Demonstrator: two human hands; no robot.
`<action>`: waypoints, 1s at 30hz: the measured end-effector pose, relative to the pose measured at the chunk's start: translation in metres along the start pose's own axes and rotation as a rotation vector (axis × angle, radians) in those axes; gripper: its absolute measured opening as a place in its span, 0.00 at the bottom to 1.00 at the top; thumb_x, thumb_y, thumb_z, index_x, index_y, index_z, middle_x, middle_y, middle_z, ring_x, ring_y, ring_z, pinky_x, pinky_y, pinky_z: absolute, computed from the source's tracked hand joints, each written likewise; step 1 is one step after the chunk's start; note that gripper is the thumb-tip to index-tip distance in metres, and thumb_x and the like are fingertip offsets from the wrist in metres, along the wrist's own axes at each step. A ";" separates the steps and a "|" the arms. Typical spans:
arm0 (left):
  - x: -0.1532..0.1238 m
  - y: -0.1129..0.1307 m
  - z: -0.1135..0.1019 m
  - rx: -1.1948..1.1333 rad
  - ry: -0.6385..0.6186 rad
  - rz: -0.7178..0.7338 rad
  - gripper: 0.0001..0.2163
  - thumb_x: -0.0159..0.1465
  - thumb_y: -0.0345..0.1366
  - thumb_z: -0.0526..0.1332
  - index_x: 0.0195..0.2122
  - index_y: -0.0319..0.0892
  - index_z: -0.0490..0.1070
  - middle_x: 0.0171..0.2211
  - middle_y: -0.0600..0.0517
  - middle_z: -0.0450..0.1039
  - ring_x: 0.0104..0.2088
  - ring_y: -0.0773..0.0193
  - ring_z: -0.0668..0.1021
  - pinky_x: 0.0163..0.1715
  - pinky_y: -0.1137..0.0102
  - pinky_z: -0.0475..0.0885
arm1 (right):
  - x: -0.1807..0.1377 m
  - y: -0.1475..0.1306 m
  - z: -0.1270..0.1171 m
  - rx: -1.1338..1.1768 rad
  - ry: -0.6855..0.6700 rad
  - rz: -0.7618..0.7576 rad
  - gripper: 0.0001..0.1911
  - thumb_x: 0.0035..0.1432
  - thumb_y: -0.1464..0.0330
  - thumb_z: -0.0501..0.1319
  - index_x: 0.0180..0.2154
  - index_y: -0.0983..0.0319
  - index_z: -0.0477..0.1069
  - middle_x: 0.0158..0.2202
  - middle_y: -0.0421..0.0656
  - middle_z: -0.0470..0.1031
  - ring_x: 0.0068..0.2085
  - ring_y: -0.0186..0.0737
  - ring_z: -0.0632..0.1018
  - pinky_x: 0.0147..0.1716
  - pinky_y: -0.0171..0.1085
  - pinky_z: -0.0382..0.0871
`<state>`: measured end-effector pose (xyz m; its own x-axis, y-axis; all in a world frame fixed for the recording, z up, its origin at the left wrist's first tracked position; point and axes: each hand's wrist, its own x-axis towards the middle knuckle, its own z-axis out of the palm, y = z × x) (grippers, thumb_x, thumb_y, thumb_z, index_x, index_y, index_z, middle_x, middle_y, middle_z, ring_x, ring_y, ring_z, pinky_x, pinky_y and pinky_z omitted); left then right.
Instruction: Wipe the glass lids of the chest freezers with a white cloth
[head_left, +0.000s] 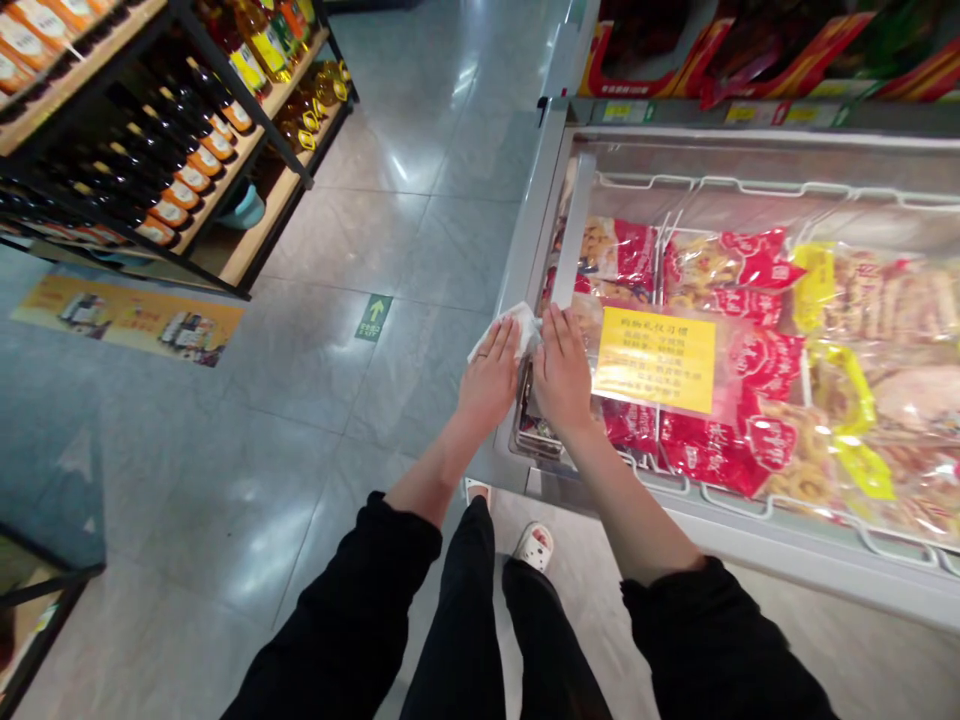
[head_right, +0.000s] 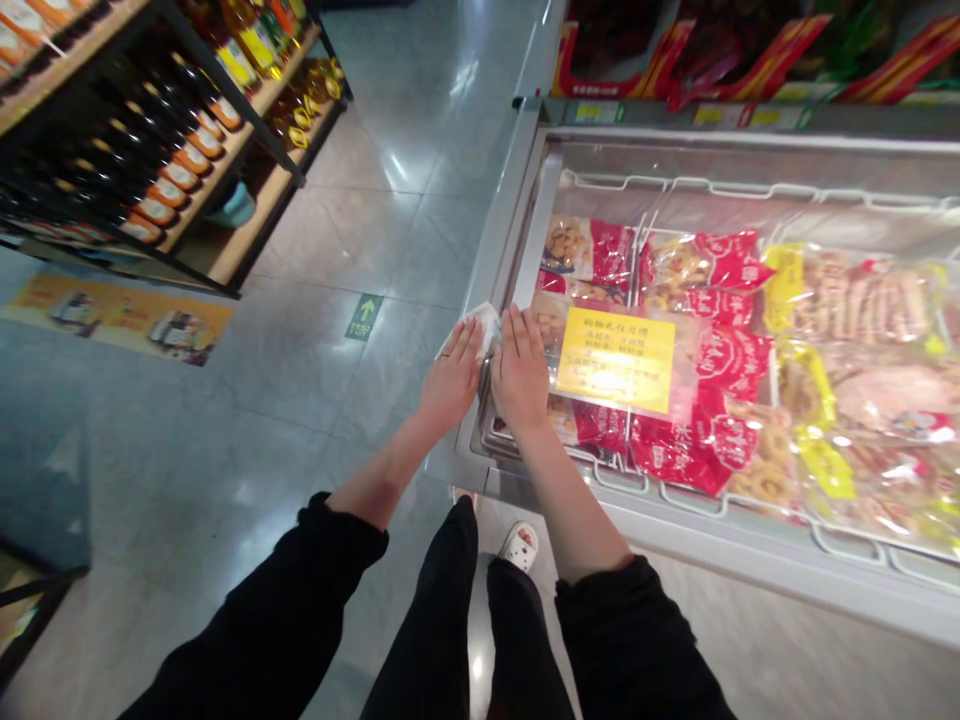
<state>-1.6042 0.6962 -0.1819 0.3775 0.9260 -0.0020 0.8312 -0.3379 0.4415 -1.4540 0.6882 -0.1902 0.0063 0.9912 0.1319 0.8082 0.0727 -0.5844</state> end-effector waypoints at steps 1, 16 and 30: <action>-0.011 0.000 -0.001 -0.002 -0.009 0.015 0.28 0.78 0.32 0.44 0.79 0.39 0.47 0.80 0.42 0.51 0.80 0.58 0.50 0.78 0.55 0.57 | 0.002 0.000 -0.002 0.009 -0.014 -0.006 0.34 0.73 0.69 0.46 0.77 0.63 0.53 0.79 0.48 0.56 0.80 0.46 0.51 0.79 0.56 0.50; 0.118 -0.021 0.003 -0.023 -0.039 0.042 0.27 0.77 0.28 0.45 0.76 0.31 0.52 0.79 0.38 0.52 0.80 0.57 0.48 0.79 0.58 0.54 | 0.039 -0.001 0.005 0.119 -0.010 0.017 0.41 0.67 0.76 0.46 0.79 0.60 0.48 0.79 0.46 0.56 0.81 0.45 0.45 0.79 0.61 0.48; 0.121 -0.030 0.002 -0.057 -0.041 0.100 0.28 0.77 0.30 0.45 0.78 0.38 0.48 0.80 0.41 0.50 0.81 0.58 0.48 0.79 0.53 0.55 | 0.115 0.021 -0.005 -0.026 -0.037 0.080 0.38 0.66 0.73 0.48 0.76 0.67 0.56 0.78 0.50 0.58 0.80 0.50 0.55 0.79 0.58 0.51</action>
<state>-1.5831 0.8179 -0.1969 0.4743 0.8803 0.0087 0.7647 -0.4169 0.4913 -1.4332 0.8034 -0.1838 0.0501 0.9972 0.0558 0.8208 -0.0093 -0.5711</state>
